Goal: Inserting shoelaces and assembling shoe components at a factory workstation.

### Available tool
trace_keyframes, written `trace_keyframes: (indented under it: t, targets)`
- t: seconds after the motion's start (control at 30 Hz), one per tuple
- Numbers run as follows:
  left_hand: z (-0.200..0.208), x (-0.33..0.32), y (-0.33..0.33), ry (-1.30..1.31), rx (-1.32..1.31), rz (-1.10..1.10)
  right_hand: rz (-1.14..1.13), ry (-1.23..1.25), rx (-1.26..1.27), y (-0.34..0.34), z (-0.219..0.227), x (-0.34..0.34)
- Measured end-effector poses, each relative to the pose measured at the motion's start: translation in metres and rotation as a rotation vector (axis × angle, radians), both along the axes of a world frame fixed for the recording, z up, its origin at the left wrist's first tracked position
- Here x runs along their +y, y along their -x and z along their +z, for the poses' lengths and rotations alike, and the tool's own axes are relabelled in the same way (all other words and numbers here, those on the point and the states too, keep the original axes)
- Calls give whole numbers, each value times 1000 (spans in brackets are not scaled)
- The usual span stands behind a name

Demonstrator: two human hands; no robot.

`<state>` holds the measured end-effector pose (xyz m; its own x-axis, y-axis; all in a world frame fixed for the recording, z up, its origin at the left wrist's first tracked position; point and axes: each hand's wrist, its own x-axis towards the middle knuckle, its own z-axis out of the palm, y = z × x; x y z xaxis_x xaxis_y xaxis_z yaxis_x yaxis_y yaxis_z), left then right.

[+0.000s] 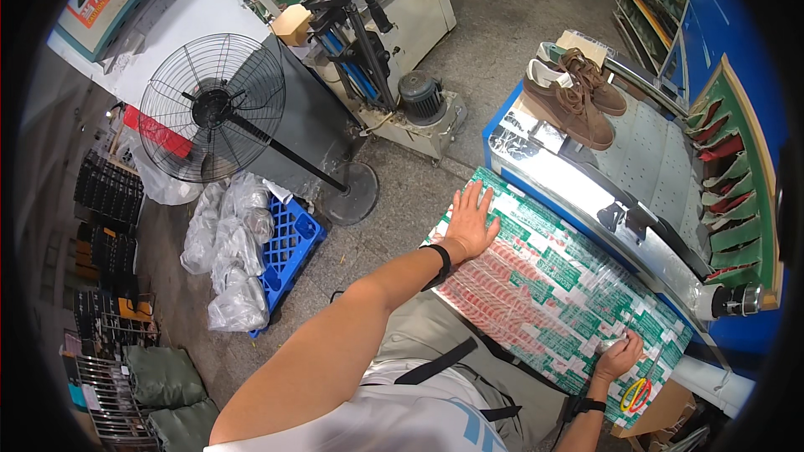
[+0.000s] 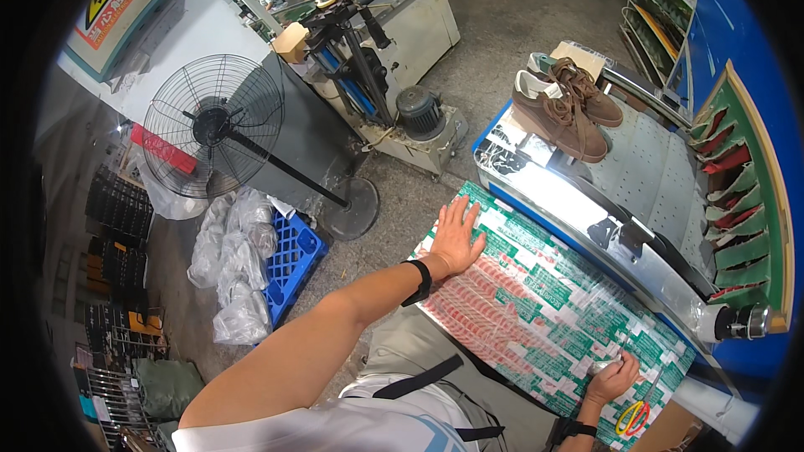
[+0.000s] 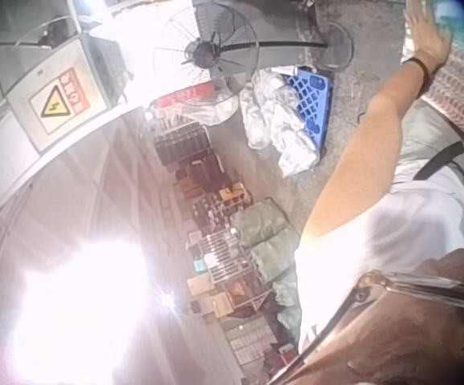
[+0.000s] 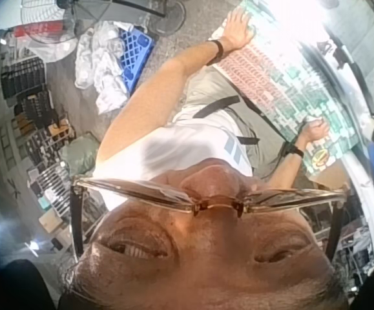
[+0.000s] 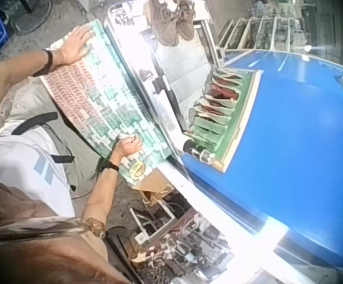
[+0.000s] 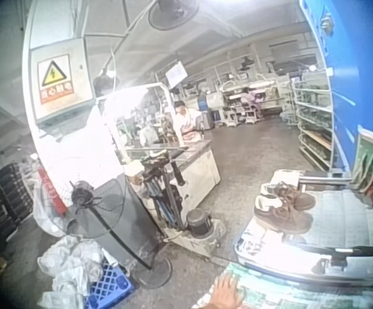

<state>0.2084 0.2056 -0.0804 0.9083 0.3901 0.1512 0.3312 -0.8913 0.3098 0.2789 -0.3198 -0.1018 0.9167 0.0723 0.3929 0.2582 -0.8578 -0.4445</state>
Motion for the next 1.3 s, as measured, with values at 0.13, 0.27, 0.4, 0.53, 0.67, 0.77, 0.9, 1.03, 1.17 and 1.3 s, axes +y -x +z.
trace_keyframes:
  t: [0.13,0.27,0.4,0.53,0.67,0.77,0.9,1.03,1.17,1.3]
  targets:
    - [1,-1,-1,2,5,-2,6,-1,-7,-1,-3,-3]
    - [1,0,0,5,1,0,9,-6,-1,0,0,0]
    - [2,-1,0,13,7,2,8,6,-4,0,-1,-1]
    - [2,-1,-1,12,10,-2,4,14,-5,0,-2,-2]
    - [2,0,-1,10,17,1,3,4,2,0,0,0]
    - [2,0,-1,15,31,6,2,30,-26,0,0,0]
    - [3,-1,-1,11,30,4,2,31,-21,0,-1,-1]
    - [3,-1,0,11,28,6,-2,17,-6,0,-1,-1]
    - [2,-1,-1,7,22,7,1,17,-13,0,-2,-2]
    - [3,-1,0,14,17,7,-2,37,-26,0,-1,-1]
